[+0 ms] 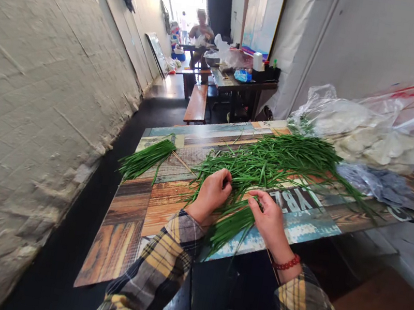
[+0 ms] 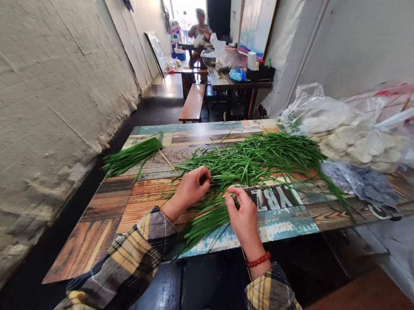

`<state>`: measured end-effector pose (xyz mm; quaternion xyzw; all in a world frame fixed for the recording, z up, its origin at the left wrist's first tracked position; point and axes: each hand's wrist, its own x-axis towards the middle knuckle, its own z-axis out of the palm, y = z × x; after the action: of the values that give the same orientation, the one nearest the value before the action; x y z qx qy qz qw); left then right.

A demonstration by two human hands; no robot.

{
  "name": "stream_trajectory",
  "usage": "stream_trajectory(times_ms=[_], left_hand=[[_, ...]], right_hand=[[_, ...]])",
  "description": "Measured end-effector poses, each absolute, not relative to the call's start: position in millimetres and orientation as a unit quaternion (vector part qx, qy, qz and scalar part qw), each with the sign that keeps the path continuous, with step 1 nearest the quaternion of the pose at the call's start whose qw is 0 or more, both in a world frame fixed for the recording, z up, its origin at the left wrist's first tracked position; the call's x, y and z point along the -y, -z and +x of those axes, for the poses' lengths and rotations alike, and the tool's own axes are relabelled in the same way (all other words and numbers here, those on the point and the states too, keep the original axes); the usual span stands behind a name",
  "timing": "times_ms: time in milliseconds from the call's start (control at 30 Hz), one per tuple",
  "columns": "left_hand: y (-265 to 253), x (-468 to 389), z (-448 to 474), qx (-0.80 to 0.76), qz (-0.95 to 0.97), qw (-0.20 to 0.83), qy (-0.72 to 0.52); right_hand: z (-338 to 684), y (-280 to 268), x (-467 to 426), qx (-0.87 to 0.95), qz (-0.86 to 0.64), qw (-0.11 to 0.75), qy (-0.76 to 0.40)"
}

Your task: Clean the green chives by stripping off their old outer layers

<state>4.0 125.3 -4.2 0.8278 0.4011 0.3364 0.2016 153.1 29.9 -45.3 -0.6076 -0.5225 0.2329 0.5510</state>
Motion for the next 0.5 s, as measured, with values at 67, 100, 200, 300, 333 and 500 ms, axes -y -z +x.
stream_trajectory(times_ms=[67,100,200,300,333,500], left_hand=[[3.9,-125.3,5.2,-0.404,0.815,0.224,-0.349],[3.3,-125.4,5.8,-0.407,0.808,0.235,-0.354],[1.6,-125.3,6.9,-0.414,0.791,0.269,-0.361],[1.9,-125.8,6.9,-0.409,0.772,0.312,-0.373],[2.4,-126.1,6.8,-0.404,0.765,0.329,-0.380],[4.4,-126.9,6.7,-0.396,0.722,0.406,-0.397]], right_hand=[[153.1,44.8,-29.8,0.521,-0.607,0.551,-0.236],[153.1,44.8,-29.9,0.520,-0.607,0.552,-0.237],[152.8,45.4,-30.4,0.518,-0.607,0.554,-0.238],[152.3,45.7,-30.4,0.517,-0.607,0.556,-0.236],[152.1,45.6,-30.3,0.516,-0.607,0.556,-0.236],[151.7,44.2,-29.3,0.515,-0.610,0.553,-0.237]])
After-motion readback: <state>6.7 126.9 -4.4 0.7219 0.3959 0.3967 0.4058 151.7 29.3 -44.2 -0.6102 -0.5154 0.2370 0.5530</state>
